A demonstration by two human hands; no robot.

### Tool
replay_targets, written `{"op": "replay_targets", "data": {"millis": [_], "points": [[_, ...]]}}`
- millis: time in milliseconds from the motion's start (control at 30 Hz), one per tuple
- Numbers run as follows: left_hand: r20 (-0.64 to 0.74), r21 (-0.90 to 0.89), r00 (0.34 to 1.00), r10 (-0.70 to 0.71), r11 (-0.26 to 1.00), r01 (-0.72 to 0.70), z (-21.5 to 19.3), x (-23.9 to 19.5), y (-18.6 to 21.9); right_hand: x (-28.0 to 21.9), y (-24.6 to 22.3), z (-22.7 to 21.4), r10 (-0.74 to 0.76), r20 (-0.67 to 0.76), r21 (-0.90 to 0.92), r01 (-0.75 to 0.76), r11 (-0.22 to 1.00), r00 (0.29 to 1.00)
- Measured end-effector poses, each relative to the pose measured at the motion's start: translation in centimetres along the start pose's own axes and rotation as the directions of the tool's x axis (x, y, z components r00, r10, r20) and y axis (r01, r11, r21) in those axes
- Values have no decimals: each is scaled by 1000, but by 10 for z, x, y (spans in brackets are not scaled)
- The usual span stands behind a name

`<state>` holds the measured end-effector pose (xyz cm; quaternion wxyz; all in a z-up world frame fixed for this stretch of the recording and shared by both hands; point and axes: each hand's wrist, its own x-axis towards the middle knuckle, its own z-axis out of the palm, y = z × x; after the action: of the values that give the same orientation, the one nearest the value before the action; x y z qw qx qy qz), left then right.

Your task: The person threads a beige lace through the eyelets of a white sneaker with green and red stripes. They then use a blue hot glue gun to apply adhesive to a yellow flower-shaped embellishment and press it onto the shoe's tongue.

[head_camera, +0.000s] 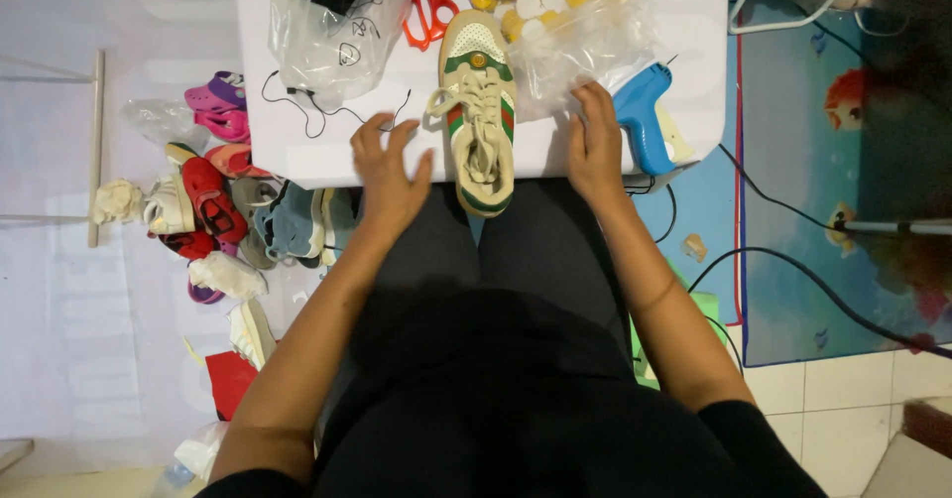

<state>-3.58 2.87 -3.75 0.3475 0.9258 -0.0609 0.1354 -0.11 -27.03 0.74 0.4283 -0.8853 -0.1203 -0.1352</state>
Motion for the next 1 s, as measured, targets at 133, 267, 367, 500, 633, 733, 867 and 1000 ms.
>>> {"op": "replay_targets", "data": {"millis": [133,267,367,500,633,733,867,1000], "points": [[12,-104,994,112,988,-110,-18,36,90,34,8,5,21,96,-100,-11,995,995],[326,12,895,304,945,-326,13,61,129,47,60,25,-73,248,-187,122,975,966],[490,126,819,299,905,-406,46,75,135,41,69,31,-92,267,-239,159,958,959],[420,270,869,263,878,-396,74,76,128,37,76,35,-117,328,-325,228,918,937],[403,382,878,257,825,-417,70,70,126,36,73,39,-136,387,-363,287,886,912],[392,345,883,259,848,-402,66,71,126,38,65,38,-77,317,-337,188,923,945],[386,327,885,259,859,-394,62,71,127,42,53,23,-16,300,-133,58,989,954],[373,345,889,266,850,-399,62,71,127,34,66,18,48,303,-85,-23,996,952]]}}
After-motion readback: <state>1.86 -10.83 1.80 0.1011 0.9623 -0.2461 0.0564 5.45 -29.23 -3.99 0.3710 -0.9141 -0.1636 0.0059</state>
